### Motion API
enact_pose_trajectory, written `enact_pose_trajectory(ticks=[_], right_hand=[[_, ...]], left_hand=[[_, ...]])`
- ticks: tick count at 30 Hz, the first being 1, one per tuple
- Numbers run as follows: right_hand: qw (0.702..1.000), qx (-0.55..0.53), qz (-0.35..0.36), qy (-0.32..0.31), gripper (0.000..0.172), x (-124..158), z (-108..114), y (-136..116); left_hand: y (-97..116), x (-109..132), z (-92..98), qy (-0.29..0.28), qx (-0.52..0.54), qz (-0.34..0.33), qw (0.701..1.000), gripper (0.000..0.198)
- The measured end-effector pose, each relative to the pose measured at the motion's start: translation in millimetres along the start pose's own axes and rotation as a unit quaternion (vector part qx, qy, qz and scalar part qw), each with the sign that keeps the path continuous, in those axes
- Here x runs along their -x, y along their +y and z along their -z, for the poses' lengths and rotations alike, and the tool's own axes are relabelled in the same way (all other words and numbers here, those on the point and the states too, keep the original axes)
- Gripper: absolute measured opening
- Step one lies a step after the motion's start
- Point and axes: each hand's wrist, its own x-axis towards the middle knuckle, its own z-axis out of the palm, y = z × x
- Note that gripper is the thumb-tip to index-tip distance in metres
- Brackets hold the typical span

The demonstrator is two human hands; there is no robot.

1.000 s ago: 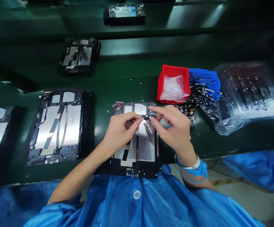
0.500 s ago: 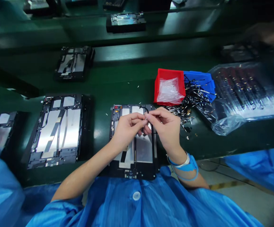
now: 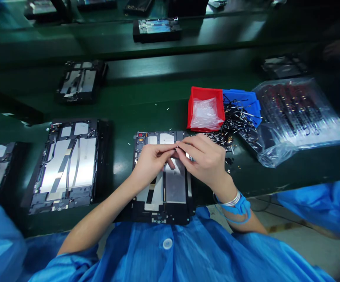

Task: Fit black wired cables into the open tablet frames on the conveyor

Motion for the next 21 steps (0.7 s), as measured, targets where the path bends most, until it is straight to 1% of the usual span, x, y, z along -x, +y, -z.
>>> enact_pose_trajectory(ticks=[2, 4, 7, 8, 9, 11, 13, 14, 16, 17, 21], right_hand=[[1.0, -0.001, -0.006, -0.002, 0.015, -2.0, -0.9, 4.8], [0.999, 0.013, -0.034, 0.018, 0.017, -4.8, -2.1, 20.8], [0.984, 0.09, -0.139, 0.066, 0.018, -10.6, -2.5, 52.8], [0.977, 0.109, -0.17, 0.069, 0.017, -12.5, -1.9, 59.3], [0.974, 0.112, -0.185, 0.067, 0.016, -14.1, -1.1, 61.5], [0.982, 0.066, -0.167, 0.052, 0.015, -15.5, 0.4, 51.4], [0.994, -0.034, -0.1, 0.017, 0.016, -14.0, 0.7, 27.9], [0.995, -0.07, -0.07, -0.008, 0.016, -12.4, 0.1, 15.1], [0.995, -0.09, -0.033, -0.039, 0.017, -8.9, -2.3, -4.8], [0.995, -0.086, -0.026, -0.046, 0.018, -7.4, -3.7, -10.5], [0.995, -0.084, -0.019, -0.051, 0.015, -5.0, -7.2, -14.7]], left_hand=[[-0.8, -0.9, 1.1, -0.001, -0.01, 0.011, 1.0, 0.022], [-1.5, -1.6, 3.1, -0.012, 0.015, 0.041, 0.999, 0.025], [-2.0, -1.6, 7.7, -0.023, 0.093, 0.084, 0.992, 0.04], [-2.2, -1.3, 9.2, -0.026, 0.118, 0.088, 0.989, 0.046], [-2.7, -0.8, 10.5, -0.028, 0.138, 0.088, 0.986, 0.051], [-4.3, 0.2, 12.1, -0.033, 0.163, 0.081, 0.983, 0.06], [-6.6, 1.3, 12.7, -0.039, 0.177, 0.066, 0.981, 0.067], [-7.7, 2.0, 12.8, -0.043, 0.182, 0.055, 0.981, 0.07], [-9.4, 4.2, 12.9, -0.055, 0.191, 0.033, 0.98, 0.073], [-9.8, 5.7, 13.1, -0.061, 0.193, 0.025, 0.979, 0.074], [-9.0, 13.3, 13.2, -0.084, 0.184, 0.021, 0.979, 0.076]])
